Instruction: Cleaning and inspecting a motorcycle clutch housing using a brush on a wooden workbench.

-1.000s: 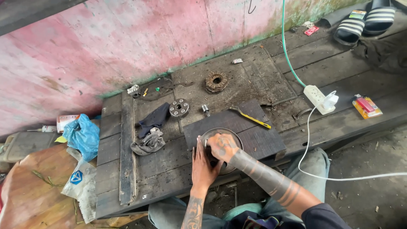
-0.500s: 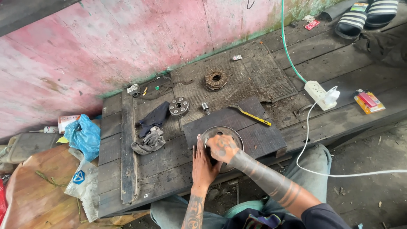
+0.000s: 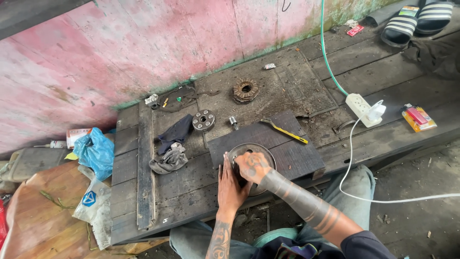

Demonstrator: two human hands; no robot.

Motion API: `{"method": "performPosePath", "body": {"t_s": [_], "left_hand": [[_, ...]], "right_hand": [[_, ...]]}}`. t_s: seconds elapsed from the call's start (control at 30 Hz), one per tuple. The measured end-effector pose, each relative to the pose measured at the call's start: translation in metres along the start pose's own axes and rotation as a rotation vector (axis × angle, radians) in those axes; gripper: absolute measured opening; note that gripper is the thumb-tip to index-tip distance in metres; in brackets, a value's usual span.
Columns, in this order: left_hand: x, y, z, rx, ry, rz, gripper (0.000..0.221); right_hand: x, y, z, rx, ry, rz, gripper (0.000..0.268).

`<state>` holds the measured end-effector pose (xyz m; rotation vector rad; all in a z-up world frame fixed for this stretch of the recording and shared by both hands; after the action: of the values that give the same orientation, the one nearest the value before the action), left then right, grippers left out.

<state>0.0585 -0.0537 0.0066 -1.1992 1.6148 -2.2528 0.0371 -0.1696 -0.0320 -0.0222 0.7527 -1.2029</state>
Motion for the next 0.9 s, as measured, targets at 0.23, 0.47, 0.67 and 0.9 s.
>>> {"method": "performPosePath", "body": {"t_s": [0.23, 0.47, 0.67, 0.9], "left_hand": [[0.0, -0.002, 0.001, -0.025, 0.0, -0.025, 0.112], [0.0, -0.001, 0.0, -0.022, -0.016, -0.023, 0.114], [0.004, -0.004, 0.001, -0.072, -0.06, -0.042, 0.113], [0.008, -0.009, 0.004, -0.127, -0.134, -0.035, 0.117]], "right_hand": [[-0.003, 0.016, 0.002, -0.363, -0.023, -0.454, 0.03], [-0.014, 0.012, -0.015, -0.254, 0.118, -0.248, 0.037], [-0.009, 0.012, 0.001, -0.404, 0.007, -0.426, 0.029], [0.047, -0.01, 0.011, -0.275, 0.258, 0.21, 0.04]]}}
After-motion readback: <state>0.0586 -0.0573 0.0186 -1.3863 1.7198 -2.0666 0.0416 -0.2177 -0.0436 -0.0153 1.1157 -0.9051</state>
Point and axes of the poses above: each hand's wrist, its own z-axis towards the middle knuckle, its own y-axis out of the palm, x = y × z, the point moved 8 cm from there along z, towards the middle knuckle, and after that the axes turned 7 degrees about -x, right-handed, at the moved point
